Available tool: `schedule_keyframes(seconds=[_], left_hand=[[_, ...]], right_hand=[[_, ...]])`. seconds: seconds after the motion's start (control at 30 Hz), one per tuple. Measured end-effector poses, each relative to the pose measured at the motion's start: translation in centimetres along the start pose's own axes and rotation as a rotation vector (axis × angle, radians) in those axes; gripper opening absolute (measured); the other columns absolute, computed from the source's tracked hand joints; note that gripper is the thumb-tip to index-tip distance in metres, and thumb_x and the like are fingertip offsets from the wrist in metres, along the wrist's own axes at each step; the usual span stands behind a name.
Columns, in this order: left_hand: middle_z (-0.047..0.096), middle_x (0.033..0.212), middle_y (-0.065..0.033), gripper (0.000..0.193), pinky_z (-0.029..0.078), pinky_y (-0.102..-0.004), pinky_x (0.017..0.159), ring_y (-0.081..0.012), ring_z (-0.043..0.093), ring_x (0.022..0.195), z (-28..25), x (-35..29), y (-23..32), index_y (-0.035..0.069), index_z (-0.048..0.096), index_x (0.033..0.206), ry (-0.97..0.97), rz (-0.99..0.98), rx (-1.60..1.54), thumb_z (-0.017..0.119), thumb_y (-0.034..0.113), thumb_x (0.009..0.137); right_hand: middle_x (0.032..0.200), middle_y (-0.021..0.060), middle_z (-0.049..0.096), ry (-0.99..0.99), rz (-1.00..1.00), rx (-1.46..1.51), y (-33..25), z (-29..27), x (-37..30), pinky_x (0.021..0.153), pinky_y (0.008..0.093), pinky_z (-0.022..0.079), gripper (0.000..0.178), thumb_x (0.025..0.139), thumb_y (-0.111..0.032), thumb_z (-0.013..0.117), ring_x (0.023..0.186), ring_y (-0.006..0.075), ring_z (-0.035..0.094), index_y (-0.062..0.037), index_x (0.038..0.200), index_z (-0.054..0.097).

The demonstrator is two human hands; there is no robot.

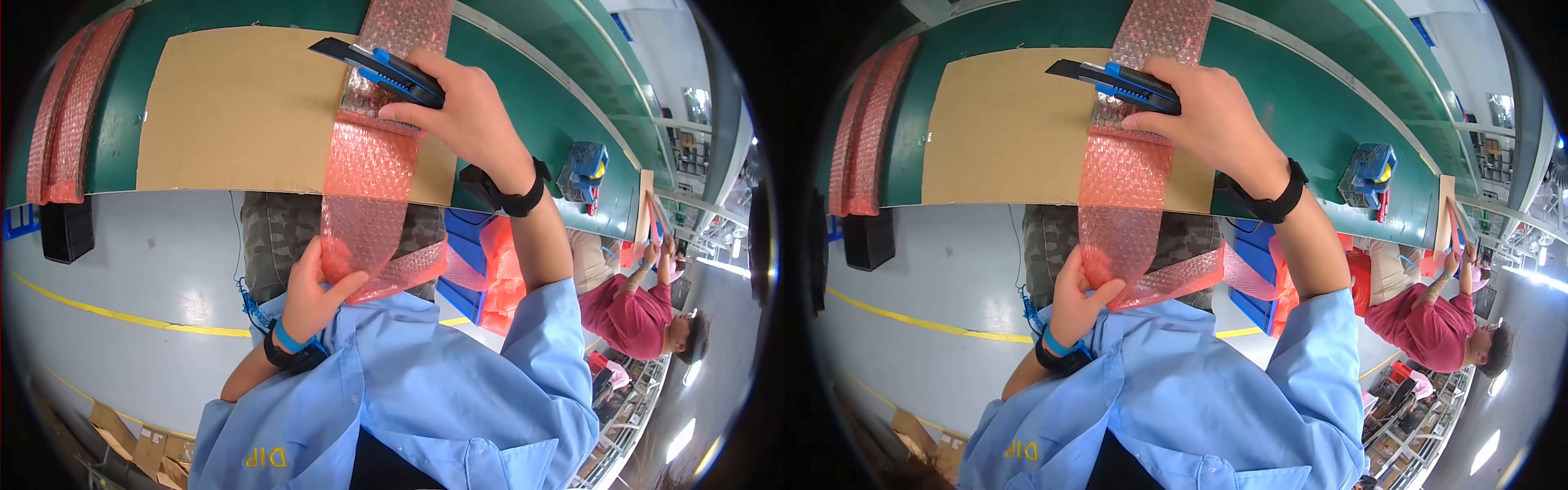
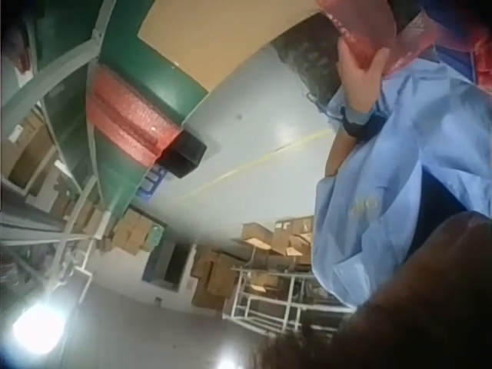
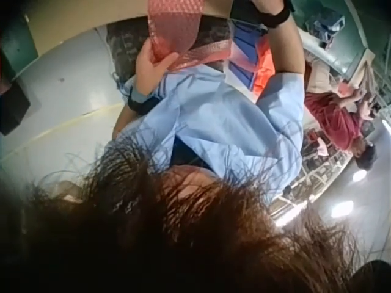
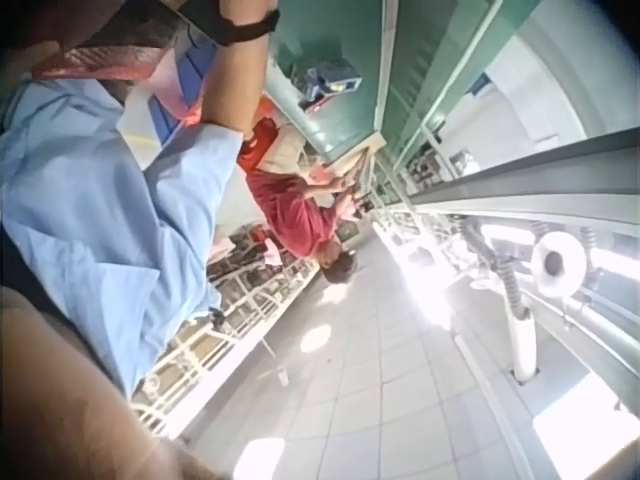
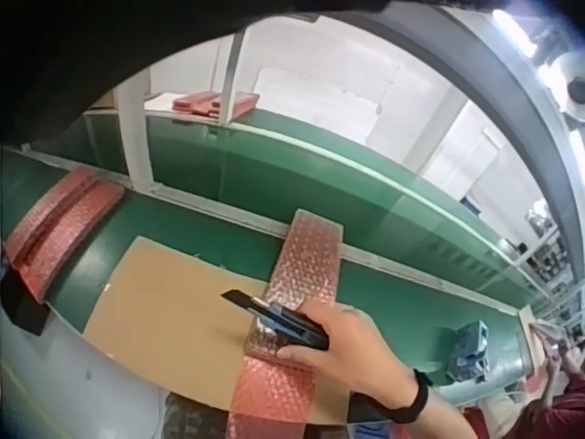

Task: The person wraps a circuit board in bubble wrap, cuts it with a utility knife, and secures it with tape. They then pull more bubble wrap from a bin to wrap a second board and cut it with the knife.

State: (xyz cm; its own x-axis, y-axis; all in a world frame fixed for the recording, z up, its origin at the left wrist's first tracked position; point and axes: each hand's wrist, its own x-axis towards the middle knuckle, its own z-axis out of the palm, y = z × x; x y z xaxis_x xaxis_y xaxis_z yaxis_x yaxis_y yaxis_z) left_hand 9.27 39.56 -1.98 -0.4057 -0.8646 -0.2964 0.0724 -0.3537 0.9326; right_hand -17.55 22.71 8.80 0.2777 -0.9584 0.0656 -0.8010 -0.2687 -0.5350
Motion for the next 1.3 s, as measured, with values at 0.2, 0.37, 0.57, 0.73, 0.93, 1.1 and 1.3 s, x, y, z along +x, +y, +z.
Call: schedule_keyframes(seconds=[0.2, 0.37, 0.57, 0.73, 0.93, 1.1, 1.3], left_hand=[[0.073, 0.096, -0.0038, 0.025, 0.055, -0.0267, 0.083, -0.0077, 0.067, 0.092, -3.3, -2.0, -1.7, 0.000, 0.064, 0.124, -0.073, -0.157, -0.157, 0.074, 0.007, 0.103], [0.073, 0.103, -0.0040, 0.029, 0.055, -0.0276, 0.089, -0.0095, 0.068, 0.098, -3.2, -2.3, -1.2, -0.001, 0.064, 0.134, -0.172, -0.187, -0.086, 0.068, 0.008, 0.107], [0.072, 0.097, -0.0002, 0.027, 0.055, -0.0262, 0.084, -0.0086, 0.068, 0.090, -0.1, 2.5, 1.1, -0.002, 0.065, 0.134, -0.036, -0.087, -0.366, 0.067, 0.009, 0.109], [0.070, 0.088, 0.0047, 0.018, 0.050, -0.0225, 0.069, -0.0035, 0.061, 0.077, 0.2, 5.4, 1.1, -0.001, 0.071, 0.118, 0.011, -0.124, -0.369, 0.070, 0.015, 0.109], [0.067, 0.083, 0.0069, 0.021, 0.041, -0.0206, 0.060, 0.0011, 0.054, 0.071, -0.4, 5.5, 0.3, 0.000, 0.076, 0.103, 0.014, -0.059, -0.177, 0.072, 0.020, 0.110], [0.067, 0.083, 0.0059, 0.027, 0.045, -0.0225, 0.066, 0.0000, 0.055, 0.075, 0.4, 5.7, 1.6, -0.001, 0.075, 0.104, 0.050, -0.074, -0.171, 0.068, 0.024, 0.112], [0.070, 0.088, 0.0049, 0.036, 0.049, -0.0243, 0.074, -0.0011, 0.056, 0.082, 0.7, 5.9, 0.9, -0.005, 0.073, 0.107, 0.050, -0.093, -0.297, 0.062, 0.028, 0.116]], right_hand=[[0.086, 0.0152, 0.071, 0.068, -0.070, 0.018, 0.9, 0.6, -0.2, 0.070, 0.0354, 0.054, 0.046, 0.086, -0.031, 0.094, 0.072, 0.0301, 0.066, -0.0042, 0.117, 0.073], [0.088, 0.0161, 0.071, 0.103, -0.151, -0.064, 0.6, 0.2, -0.7, 0.070, 0.0359, 0.054, 0.045, 0.087, -0.032, 0.093, 0.074, 0.0340, 0.066, -0.0047, 0.117, 0.073], [0.096, 0.0169, 0.074, 0.045, -0.052, -0.028, -0.8, -0.8, -2.2, 0.073, 0.0376, 0.055, 0.044, 0.088, -0.031, 0.092, 0.083, 0.0356, 0.072, -0.0050, 0.118, 0.073], [0.101, 0.0148, 0.077, -0.061, -0.073, 0.042, -2.5, -1.0, -4.8, 0.076, 0.0398, 0.057, 0.039, 0.092, -0.028, 0.088, 0.087, 0.0366, 0.074, -0.0064, 0.120, 0.073], [0.104, 0.0151, 0.078, -0.164, -0.150, -0.088, -1.9, 0.2, -6.5, 0.078, 0.0435, 0.059, 0.032, 0.097, -0.023, 0.082, 0.090, 0.0383, 0.075, -0.0079, 0.123, 0.071], [0.104, 0.0175, 0.077, -0.194, -0.072, -0.135, -2.2, -0.6, -6.6, 0.075, 0.0468, 0.058, 0.031, 0.101, -0.022, 0.077, 0.091, 0.0406, 0.075, -0.0072, 0.125, 0.065], [0.098, 0.0180, 0.075, -0.325, -0.164, -0.192, -1.9, -0.2, -5.2, 0.071, 0.0492, 0.056, 0.030, 0.104, -0.025, 0.071, 0.087, 0.0418, 0.073, -0.0069, 0.126, 0.062]])
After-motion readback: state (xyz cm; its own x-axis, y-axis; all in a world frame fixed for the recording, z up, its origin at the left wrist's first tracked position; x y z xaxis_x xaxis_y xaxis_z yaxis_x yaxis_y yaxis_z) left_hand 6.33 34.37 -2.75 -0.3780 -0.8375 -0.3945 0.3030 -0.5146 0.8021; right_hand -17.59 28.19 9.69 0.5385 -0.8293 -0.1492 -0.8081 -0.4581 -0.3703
